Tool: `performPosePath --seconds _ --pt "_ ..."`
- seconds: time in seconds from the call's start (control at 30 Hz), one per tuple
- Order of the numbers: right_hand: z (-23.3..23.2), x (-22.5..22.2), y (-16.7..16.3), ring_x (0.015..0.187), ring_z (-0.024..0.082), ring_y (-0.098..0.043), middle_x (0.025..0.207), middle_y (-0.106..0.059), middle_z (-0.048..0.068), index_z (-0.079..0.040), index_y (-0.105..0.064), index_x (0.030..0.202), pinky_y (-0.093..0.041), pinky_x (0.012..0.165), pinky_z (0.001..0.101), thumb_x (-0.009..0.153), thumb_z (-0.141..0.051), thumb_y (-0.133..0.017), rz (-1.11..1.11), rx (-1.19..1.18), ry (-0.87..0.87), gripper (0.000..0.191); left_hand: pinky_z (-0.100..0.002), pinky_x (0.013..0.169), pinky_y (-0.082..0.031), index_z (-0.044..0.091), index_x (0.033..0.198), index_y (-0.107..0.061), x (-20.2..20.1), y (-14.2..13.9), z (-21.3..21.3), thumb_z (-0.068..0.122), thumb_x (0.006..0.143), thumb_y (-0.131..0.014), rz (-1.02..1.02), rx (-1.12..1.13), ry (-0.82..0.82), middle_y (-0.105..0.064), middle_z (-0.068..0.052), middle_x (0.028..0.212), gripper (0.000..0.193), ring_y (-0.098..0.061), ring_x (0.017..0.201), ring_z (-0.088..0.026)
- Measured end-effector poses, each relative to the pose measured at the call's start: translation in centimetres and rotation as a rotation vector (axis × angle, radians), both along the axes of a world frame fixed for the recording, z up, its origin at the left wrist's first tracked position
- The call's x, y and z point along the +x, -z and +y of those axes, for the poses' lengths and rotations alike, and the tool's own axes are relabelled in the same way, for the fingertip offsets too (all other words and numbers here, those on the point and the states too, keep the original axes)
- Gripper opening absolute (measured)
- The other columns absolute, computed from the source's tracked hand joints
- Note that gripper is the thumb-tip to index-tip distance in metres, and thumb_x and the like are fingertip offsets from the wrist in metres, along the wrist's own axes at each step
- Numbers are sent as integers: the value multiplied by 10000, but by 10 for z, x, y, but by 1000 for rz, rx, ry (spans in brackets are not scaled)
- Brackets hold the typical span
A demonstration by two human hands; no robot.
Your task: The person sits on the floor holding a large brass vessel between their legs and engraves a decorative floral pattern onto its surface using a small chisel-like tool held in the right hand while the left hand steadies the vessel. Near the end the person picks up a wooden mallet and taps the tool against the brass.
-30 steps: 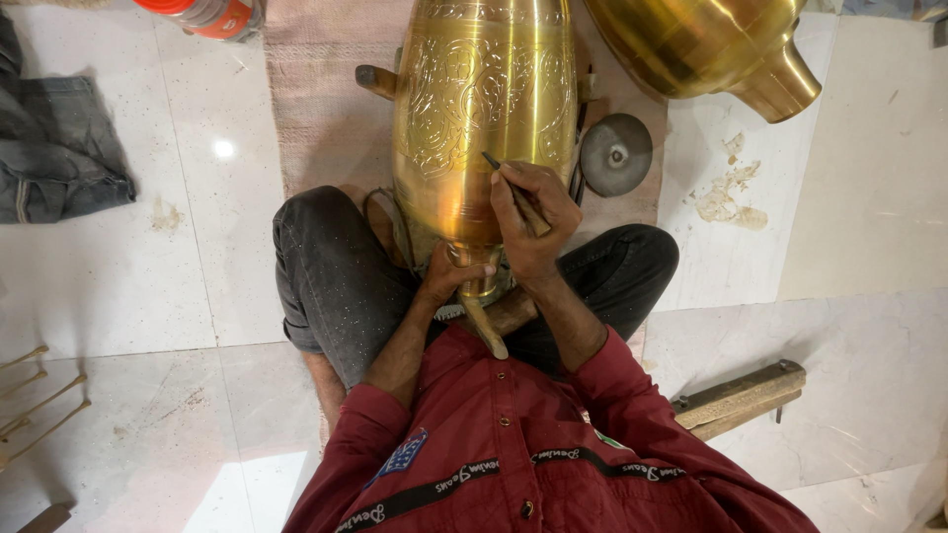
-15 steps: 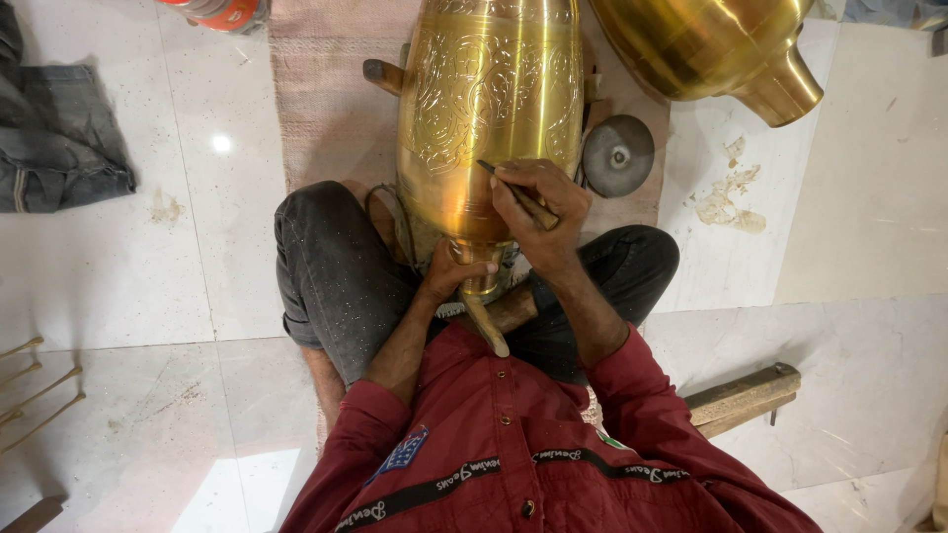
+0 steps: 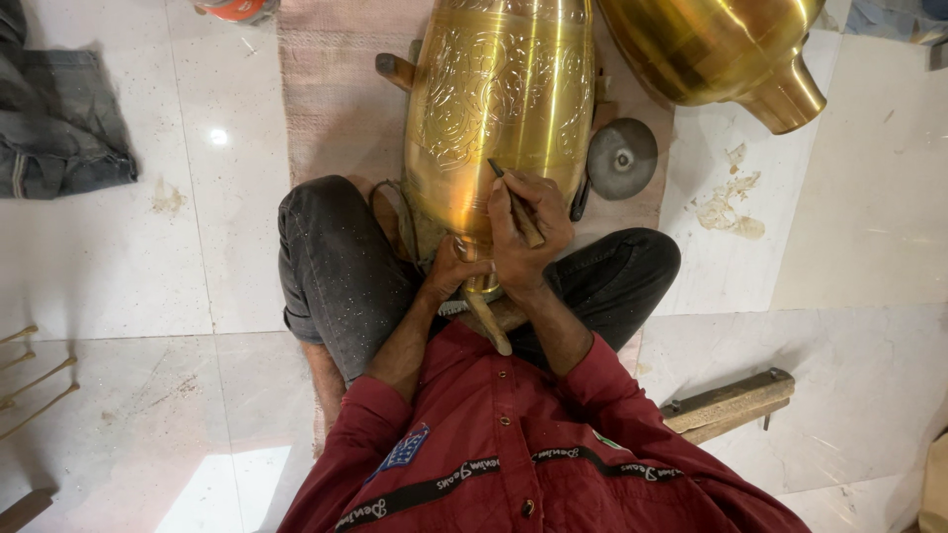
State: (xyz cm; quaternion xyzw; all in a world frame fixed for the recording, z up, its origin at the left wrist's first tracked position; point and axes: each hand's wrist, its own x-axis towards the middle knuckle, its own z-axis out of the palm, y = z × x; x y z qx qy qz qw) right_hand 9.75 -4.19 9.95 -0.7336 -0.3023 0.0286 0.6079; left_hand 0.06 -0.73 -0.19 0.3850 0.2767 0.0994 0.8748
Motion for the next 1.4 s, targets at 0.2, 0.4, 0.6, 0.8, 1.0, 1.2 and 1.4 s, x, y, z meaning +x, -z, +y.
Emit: performPosePath --seconds 0.2,0.4,0.6,0.8,1.0,1.2,1.4 --pt "0 4 -4 992 177 -690 1090 -713 135 34 -718 1070 -573 855 278 962 57 -746 6 -17 -18 114 -399 945 -580 -36 1280 -636 1 1 0 141 741 -909 -17 6 38 -733 -135 1154 630 -708 1052 -233" --pt "2 8 -9 937 181 -718 1053 -731 144 30 -727 1071 -585 807 281 941 54 -759 -53 -27 -64 136 -378 951 -567 16 1281 -610 0 -3 0 145 717 -897 -30 29 10 -722 -87 1149 646 -701 1059 -196" --pt "0 14 -18 940 198 -727 1037 -736 150 36 -722 1077 -583 832 298 914 66 -776 -126 -78 -155 174 -387 925 -571 -4 1248 -643 0 -3 0 139 725 -898 -34 19 20 -734 -101 1111 599 -708 1031 -207" --pt "0 20 -24 970 207 -750 1073 -746 152 22 -724 1091 -608 841 297 927 48 -764 -55 -118 -237 170 -394 904 -584 6 1203 -674 1 1 -1 149 738 -897 -12 41 57 -748 -107 1071 535 -721 1000 -206" --pt "0 27 -33 955 211 -753 1059 -755 148 23 -730 1080 -606 830 299 900 44 -779 -118 -194 -324 188 -390 898 -581 15 1204 -670 1 -2 0 148 729 -898 -13 43 68 -746 -96 1071 543 -714 989 -199" --pt "1 34 -36 965 214 -760 1062 -754 144 14 -731 1070 -613 843 291 897 39 -778 -122 -204 -405 181 -384 901 -581 21 1206 -662 2 -6 2 150 700 -901 21 51 64 -739 -90 1082 574 -713 997 -198" --pt "-7 35 -25 992 203 -746 1081 -740 141 14 -726 1082 -609 851 293 900 59 -772 -109 -162 -403 193 -390 907 -578 -1 1216 -668 3 -8 2 171 705 -911 24 55 71 -743 -110 1095 591 -712 1003 -214"
